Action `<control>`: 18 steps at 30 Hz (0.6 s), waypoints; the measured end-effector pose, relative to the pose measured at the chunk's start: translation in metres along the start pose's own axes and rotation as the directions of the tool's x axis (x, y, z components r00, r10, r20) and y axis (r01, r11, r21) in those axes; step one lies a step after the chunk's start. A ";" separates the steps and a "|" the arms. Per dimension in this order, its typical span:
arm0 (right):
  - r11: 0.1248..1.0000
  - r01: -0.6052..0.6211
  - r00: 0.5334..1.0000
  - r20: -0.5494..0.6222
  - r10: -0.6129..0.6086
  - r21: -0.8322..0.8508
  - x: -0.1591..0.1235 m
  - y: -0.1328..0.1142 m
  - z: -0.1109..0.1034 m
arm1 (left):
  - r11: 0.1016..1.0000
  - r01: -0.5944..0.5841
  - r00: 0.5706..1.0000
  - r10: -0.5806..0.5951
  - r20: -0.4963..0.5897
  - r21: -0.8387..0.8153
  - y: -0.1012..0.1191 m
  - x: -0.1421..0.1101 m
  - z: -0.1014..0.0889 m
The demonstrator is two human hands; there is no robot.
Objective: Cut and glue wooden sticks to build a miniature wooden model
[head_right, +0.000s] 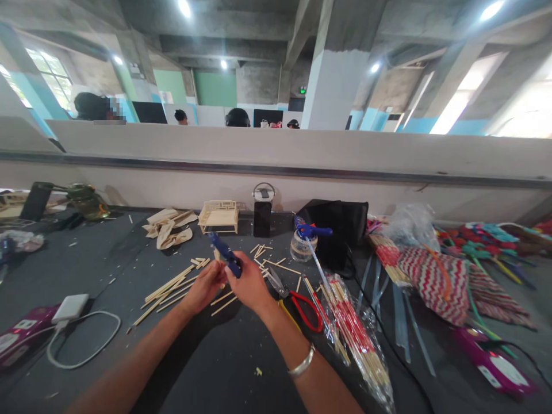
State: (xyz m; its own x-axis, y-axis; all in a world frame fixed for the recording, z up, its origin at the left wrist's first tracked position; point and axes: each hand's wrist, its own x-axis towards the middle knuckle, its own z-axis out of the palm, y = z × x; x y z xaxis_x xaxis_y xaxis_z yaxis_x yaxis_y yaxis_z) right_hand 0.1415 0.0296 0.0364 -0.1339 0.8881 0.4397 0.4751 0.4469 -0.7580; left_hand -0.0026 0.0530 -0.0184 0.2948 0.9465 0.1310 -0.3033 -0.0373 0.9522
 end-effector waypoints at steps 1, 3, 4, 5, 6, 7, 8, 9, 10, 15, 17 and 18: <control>0.996 -0.049 0.997 -0.058 0.054 0.073 -0.005 0.003 -0.001 | 1.000 -0.001 1.000 0.001 0.001 -0.006 0.002 0.000 -0.002; 0.974 -0.145 0.979 -0.120 0.166 0.172 -0.016 0.010 -0.003 | 0.999 0.002 1.000 -0.002 0.007 -0.037 0.005 0.000 -0.004; 0.963 -0.182 0.969 -0.130 0.210 0.198 -0.021 0.014 -0.004 | 0.999 0.007 1.000 -0.006 0.012 -0.047 0.006 0.000 -0.006; 0.955 -0.208 0.962 -0.134 0.240 0.212 -0.024 0.017 -0.004 | 0.998 0.012 1.000 -0.011 0.018 -0.058 0.006 0.000 -0.006; 0.950 -0.225 0.957 -0.135 0.257 0.218 -0.026 0.019 -0.004 | 0.998 0.018 1.000 -0.016 0.025 -0.068 0.006 -0.001 -0.007; 0.947 -0.234 0.954 -0.136 0.267 0.220 -0.027 0.021 -0.004 | 0.997 0.025 0.999 -0.022 0.035 -0.078 0.005 -0.001 -0.008; 0.947 -0.235 0.954 -0.135 0.268 0.219 -0.026 0.022 -0.004 | 0.996 0.034 0.998 -0.030 0.049 -0.087 0.005 -0.002 -0.008; 0.949 -0.226 0.956 -0.136 0.259 0.218 -0.024 0.021 -0.003 | 0.994 0.044 0.997 -0.038 0.064 -0.097 0.004 -0.002 -0.009; 0.954 -0.208 0.962 -0.132 0.240 0.218 -0.020 0.020 -0.002 | 0.993 0.055 0.996 -0.046 0.082 -0.108 0.004 -0.002 -0.010; 0.984 0.013 1.000 0.016 -0.016 0.176 0.009 0.008 0.006 | 0.978 0.108 0.987 -0.083 0.139 -0.181 0.004 -0.001 -0.013; 0.988 0.076 0.992 0.085 -0.089 0.136 0.019 0.006 0.010 | 0.970 0.126 0.985 -0.098 0.139 -0.208 0.004 0.000 -0.014; 0.989 0.094 0.988 0.112 -0.107 0.111 0.023 0.006 0.012 | 0.967 0.133 0.985 -0.104 0.138 -0.219 0.004 0.001 -0.015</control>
State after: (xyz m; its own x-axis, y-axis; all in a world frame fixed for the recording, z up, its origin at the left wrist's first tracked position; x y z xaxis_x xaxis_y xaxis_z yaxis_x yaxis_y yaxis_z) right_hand 0.1308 0.0541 0.0366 -0.2809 0.8416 0.4613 0.3605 0.5380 -0.7620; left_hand -0.0170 0.0582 -0.0183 0.4470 0.8920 0.0678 -0.4527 0.1602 0.8771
